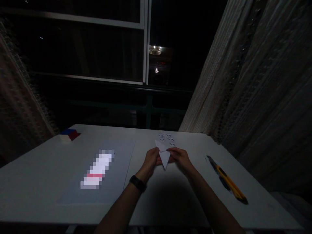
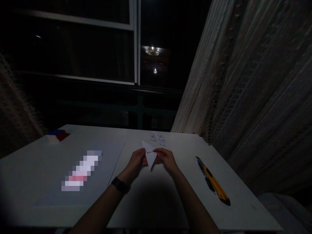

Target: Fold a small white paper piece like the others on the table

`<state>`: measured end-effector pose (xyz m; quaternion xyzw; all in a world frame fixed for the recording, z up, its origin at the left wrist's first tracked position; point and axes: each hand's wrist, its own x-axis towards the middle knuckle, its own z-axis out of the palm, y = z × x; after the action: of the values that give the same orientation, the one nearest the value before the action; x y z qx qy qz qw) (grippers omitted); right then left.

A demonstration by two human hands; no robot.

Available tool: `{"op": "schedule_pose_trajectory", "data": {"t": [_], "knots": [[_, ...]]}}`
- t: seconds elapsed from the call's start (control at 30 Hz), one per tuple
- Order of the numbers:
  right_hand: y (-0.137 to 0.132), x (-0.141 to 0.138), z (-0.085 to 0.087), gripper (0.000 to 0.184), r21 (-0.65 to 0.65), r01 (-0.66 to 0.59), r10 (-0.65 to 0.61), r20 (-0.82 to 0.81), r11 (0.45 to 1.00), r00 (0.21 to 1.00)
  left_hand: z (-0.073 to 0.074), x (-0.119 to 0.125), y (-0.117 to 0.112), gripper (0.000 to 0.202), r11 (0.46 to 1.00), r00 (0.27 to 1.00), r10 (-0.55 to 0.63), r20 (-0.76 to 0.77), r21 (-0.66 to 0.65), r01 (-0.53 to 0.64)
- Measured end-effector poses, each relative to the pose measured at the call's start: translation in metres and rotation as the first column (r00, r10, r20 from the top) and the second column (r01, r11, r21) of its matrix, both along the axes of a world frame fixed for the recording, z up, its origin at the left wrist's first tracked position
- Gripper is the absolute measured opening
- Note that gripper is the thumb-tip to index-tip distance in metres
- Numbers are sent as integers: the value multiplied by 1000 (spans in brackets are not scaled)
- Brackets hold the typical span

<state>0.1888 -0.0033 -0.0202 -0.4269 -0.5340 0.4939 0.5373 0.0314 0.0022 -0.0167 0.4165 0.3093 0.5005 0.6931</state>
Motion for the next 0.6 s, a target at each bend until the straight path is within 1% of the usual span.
{"op": "schedule_pose_trajectory", "data": {"t": [0.13,0.23,0.3,0.37,0.5,0.6], "knots": [[0,-2,0,39,-26,-44,46,63,999,997,-3,2,4,34,995,995,66,-75,79,-60],[-2,-3,1,36,-42,-64,67,60,997,996,-3,2,5,28,972,973,157,-171,202,-122],[-4,-4,3,34,-40,-65,66,45,997,997,-3,2,5,26,948,948,211,-238,287,-139],[-6,-6,5,32,-32,-46,47,31,998,998,-3,1,4,25,932,925,241,-292,337,-137],[-8,-10,7,33,-36,19,-19,11,999,1000,-2,0,2,26,914,896,275,-347,384,-132],[-6,-11,5,33,12,72,-72,60,997,996,0,-1,3,28,905,885,295,-361,402,-137]]}}
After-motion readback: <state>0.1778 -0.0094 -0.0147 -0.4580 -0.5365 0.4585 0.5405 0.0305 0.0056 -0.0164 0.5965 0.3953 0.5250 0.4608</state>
